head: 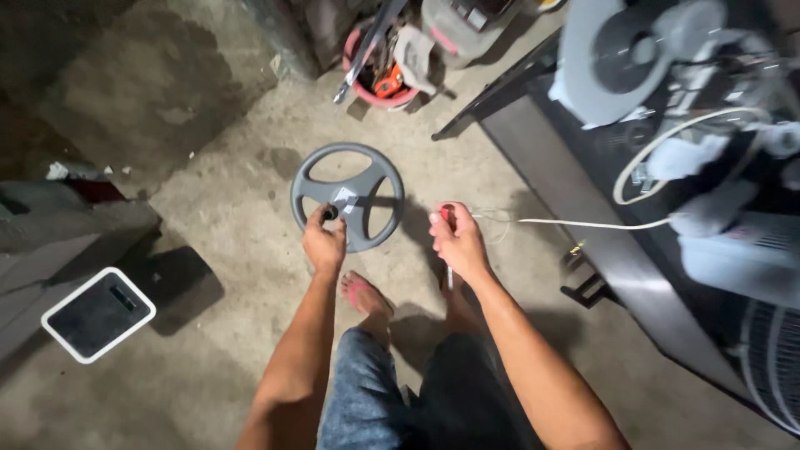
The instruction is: The person attaches a white fan pole to a grey steering wheel using a screwdriver. They repeatedly align the pole, insert screws, and tighten them to secure the connection.
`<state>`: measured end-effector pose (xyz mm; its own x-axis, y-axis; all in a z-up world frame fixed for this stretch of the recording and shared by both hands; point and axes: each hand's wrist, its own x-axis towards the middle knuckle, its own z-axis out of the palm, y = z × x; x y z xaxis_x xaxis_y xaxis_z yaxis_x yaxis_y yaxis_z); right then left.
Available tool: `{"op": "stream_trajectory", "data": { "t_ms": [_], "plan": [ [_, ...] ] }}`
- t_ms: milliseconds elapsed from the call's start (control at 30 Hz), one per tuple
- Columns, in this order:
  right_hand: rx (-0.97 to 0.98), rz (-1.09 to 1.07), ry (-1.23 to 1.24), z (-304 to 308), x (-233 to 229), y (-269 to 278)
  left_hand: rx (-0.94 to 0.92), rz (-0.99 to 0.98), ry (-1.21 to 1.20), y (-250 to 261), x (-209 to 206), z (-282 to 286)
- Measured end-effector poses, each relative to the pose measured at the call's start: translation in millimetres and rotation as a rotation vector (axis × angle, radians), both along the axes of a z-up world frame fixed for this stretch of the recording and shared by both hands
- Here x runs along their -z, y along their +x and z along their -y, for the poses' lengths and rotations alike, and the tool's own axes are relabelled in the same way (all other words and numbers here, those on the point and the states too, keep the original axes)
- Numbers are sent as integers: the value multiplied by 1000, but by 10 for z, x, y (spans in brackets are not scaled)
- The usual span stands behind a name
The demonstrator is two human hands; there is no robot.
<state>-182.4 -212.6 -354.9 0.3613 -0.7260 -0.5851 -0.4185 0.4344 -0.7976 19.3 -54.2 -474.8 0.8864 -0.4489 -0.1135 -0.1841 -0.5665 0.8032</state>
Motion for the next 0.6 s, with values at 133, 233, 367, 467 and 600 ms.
{"op": "stream_trajectory", "data": {
  "t_ms": [133, 233, 367, 467, 600],
  "plan": [
    [42, -32, -226, 260, -381, -423, 86, 328, -72, -367, -677, 229],
    [92, -99, -396, 480, -666, -795, 173, 259, -202, -719, -1079, 505],
    [152, -178, -669, 734, -1004, -1252, 222, -43, -284, -1280, -1484, 952],
    [245, -263, -714, 951, -1235, -1497, 287, -208, -359, -1673, -1823, 1284],
    [289, -476, -755, 1181, -1452, -1680, 373, -398, -338, -2111, -2253, 1591]
  ]
}}
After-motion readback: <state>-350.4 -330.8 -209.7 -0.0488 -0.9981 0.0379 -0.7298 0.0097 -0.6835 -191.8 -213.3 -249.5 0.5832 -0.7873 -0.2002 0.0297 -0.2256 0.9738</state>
